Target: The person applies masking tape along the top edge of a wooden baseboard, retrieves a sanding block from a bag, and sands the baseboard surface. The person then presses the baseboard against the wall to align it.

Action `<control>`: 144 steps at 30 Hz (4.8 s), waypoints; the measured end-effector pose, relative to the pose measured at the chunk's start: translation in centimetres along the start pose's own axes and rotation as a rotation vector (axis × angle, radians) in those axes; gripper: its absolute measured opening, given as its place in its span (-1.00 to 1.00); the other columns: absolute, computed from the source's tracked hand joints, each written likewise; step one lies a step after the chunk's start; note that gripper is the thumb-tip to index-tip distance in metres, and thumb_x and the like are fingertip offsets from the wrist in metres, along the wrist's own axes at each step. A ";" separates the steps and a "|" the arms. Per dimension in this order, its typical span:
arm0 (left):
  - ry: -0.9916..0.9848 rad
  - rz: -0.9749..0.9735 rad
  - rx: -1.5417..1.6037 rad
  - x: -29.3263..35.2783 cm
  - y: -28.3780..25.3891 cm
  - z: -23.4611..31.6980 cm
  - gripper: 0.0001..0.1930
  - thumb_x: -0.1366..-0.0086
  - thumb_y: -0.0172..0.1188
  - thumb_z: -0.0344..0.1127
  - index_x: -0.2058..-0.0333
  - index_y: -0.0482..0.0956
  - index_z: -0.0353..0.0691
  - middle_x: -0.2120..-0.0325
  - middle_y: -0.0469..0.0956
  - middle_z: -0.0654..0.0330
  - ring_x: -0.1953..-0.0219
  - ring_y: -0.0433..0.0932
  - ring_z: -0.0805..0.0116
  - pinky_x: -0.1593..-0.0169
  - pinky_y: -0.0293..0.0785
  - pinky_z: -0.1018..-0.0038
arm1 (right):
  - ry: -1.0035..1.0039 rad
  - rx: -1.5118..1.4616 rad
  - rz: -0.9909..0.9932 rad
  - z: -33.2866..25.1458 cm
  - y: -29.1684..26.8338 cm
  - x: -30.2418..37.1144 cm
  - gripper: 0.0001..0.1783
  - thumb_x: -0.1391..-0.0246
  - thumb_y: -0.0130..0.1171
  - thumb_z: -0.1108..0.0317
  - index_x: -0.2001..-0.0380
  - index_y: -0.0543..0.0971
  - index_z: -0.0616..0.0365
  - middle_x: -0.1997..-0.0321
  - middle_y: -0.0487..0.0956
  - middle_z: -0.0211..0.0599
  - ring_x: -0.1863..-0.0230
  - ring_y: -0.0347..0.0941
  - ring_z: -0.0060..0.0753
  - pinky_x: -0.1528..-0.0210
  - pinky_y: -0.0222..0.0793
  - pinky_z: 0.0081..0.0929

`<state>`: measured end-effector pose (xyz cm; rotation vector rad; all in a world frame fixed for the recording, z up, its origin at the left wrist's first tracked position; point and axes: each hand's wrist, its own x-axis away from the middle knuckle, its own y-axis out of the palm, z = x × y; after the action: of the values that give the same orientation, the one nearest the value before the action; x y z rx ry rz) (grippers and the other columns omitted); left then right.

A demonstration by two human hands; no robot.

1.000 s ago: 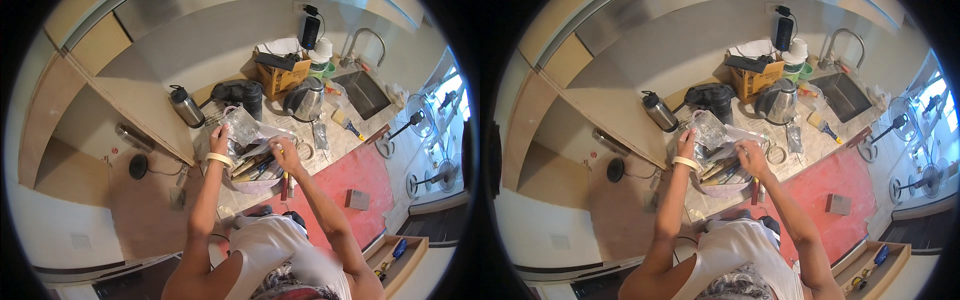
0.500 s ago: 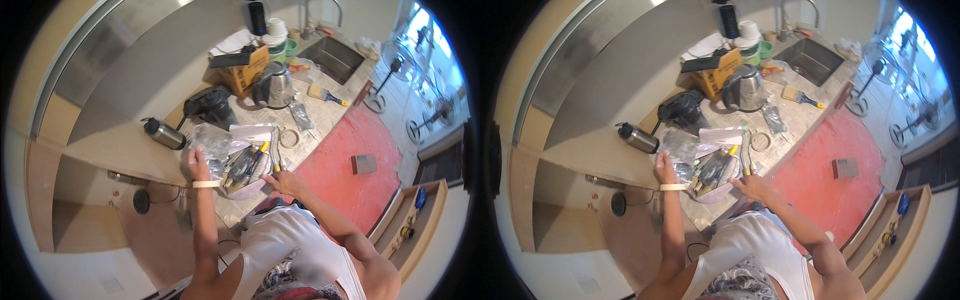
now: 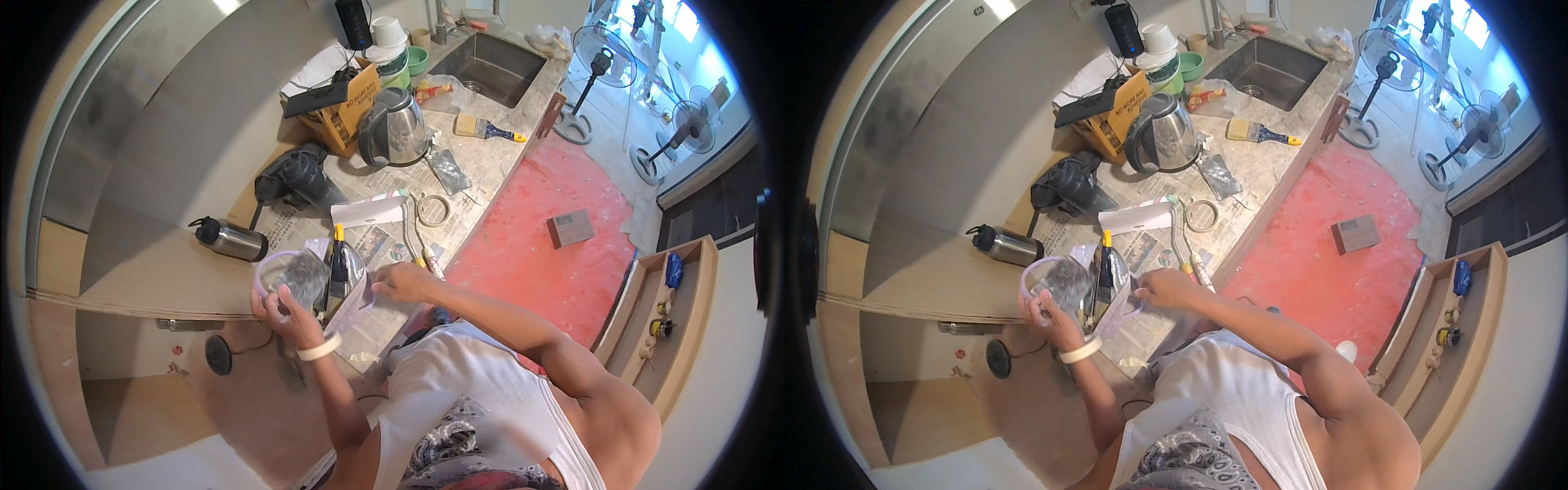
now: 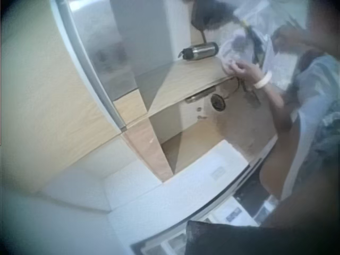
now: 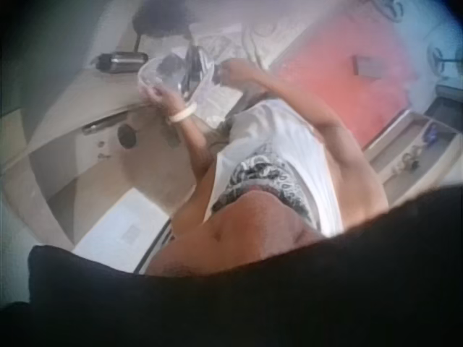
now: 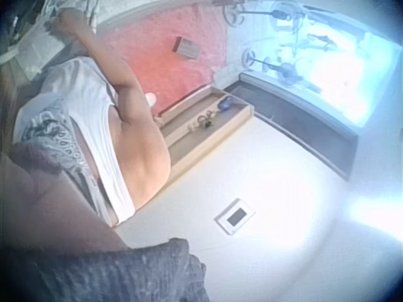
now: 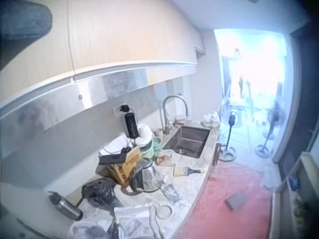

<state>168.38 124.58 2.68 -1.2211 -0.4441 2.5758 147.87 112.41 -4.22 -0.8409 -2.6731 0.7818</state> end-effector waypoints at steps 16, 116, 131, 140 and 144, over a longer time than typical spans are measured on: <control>-0.525 -0.867 0.578 8.7 24.5 10.8 -0.44 -0.37 0.25 -0.01 -0.11 0.47 -0.40 0.01 0.56 -0.04 0.04 0.55 0.17 -0.04 0.46 0.31 | 0.221 -1.266 0.886 9.1 -10.9 9.2 -0.53 -0.25 0.27 0.41 -0.19 0.41 0.12 -0.06 0.59 -0.34 -0.04 0.54 -0.50 -0.12 0.48 -0.45; -0.875 -0.305 -0.233 22.2 -17.6 -11.2 -0.32 -0.23 0.35 -0.33 -0.31 0.35 -0.27 -0.20 0.45 -0.02 -0.23 0.43 0.10 -0.28 0.35 0.25 | -0.572 -0.013 -0.782 0.2 -5.9 8.3 0.00 0.12 0.52 0.05 -0.40 0.32 0.00 -0.55 0.13 0.01 -0.52 0.10 0.06 -0.49 0.10 -0.10; -0.526 -0.589 -0.616 25.9 -19.4 -13.0 -0.36 -0.41 0.09 0.09 -0.43 0.20 0.35 -0.54 -0.12 0.27 -0.55 -0.22 -0.05 -0.52 -0.37 0.01 | -1.204 0.852 -0.922 -8.0 18.5 -1.8 -0.11 0.06 0.39 -0.16 -0.36 0.39 -0.29 -0.55 0.05 0.15 -0.52 0.01 0.26 -0.48 0.11 0.02; -0.522 -0.581 -0.624 25.4 -19.3 -12.8 -0.35 -0.40 0.09 0.09 -0.43 0.18 0.32 -0.53 -0.08 0.21 -0.54 -0.20 -0.10 -0.51 -0.31 -0.05 | -1.216 0.932 -0.994 -9.5 19.7 -2.2 -0.18 0.05 0.33 -0.19 -0.32 0.45 -0.32 -0.52 0.13 0.14 -0.49 0.09 0.23 -0.38 0.26 0.06; -0.499 -0.545 -0.622 25.6 -19.5 -12.7 -0.41 -0.43 0.07 0.06 -0.40 0.25 0.31 -0.52 -0.04 0.22 -0.55 -0.21 -0.06 -0.52 -0.33 -0.02 | -1.204 1.021 -1.075 -10.2 19.2 -1.3 -0.20 0.06 0.34 -0.20 -0.29 0.47 -0.30 -0.53 0.12 0.11 -0.47 0.11 0.28 -0.32 0.32 0.14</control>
<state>164.53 153.66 -15.62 -0.4444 -1.5247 2.2735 161.48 129.25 -6.42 1.5421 -2.1050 2.2600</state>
